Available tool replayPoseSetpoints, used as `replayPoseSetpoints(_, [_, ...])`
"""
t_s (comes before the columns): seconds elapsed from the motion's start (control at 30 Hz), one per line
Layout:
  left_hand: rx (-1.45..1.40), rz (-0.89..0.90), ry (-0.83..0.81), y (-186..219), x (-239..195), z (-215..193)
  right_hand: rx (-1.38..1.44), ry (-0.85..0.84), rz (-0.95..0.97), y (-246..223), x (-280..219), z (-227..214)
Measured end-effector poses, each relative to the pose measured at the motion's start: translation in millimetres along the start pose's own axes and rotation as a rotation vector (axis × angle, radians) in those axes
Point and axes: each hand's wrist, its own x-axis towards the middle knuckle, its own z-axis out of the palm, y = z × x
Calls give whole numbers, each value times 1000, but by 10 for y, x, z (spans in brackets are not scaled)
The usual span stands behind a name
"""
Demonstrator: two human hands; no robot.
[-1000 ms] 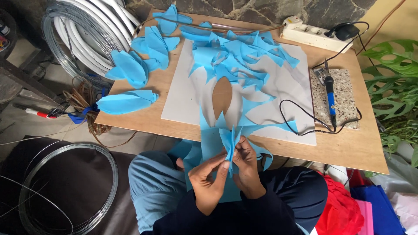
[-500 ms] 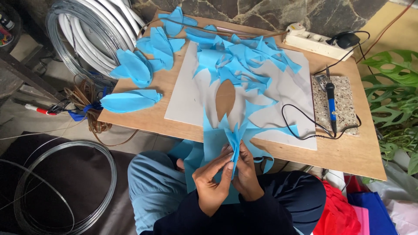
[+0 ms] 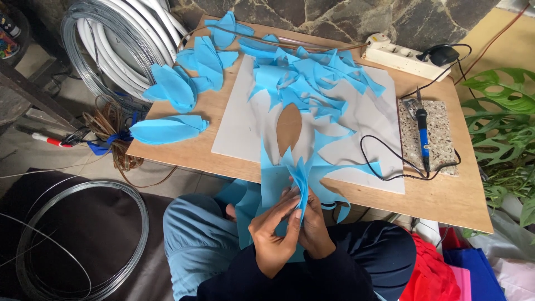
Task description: Using a hot cutting tool to trace a wooden template and cut out shapes from blue synthetic fabric.
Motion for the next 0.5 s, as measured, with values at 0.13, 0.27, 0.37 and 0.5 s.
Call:
replayPoseSetpoints(0.13, [10,16,6,5,8,-1,8,14,3,-19,0,39])
replayPoseSetpoints(0.27, [-9,23,6,-10,8,-3,-22,54,16,11,1,-20])
replayPoseSetpoints(0.37, [12,5,6,-22,-2,-15,-62,38,-8,-17,0,40])
replayPoseSetpoints(0.5, [74,-72,33,-56,-40,-34,-179,40,-63,-114,-10,195])
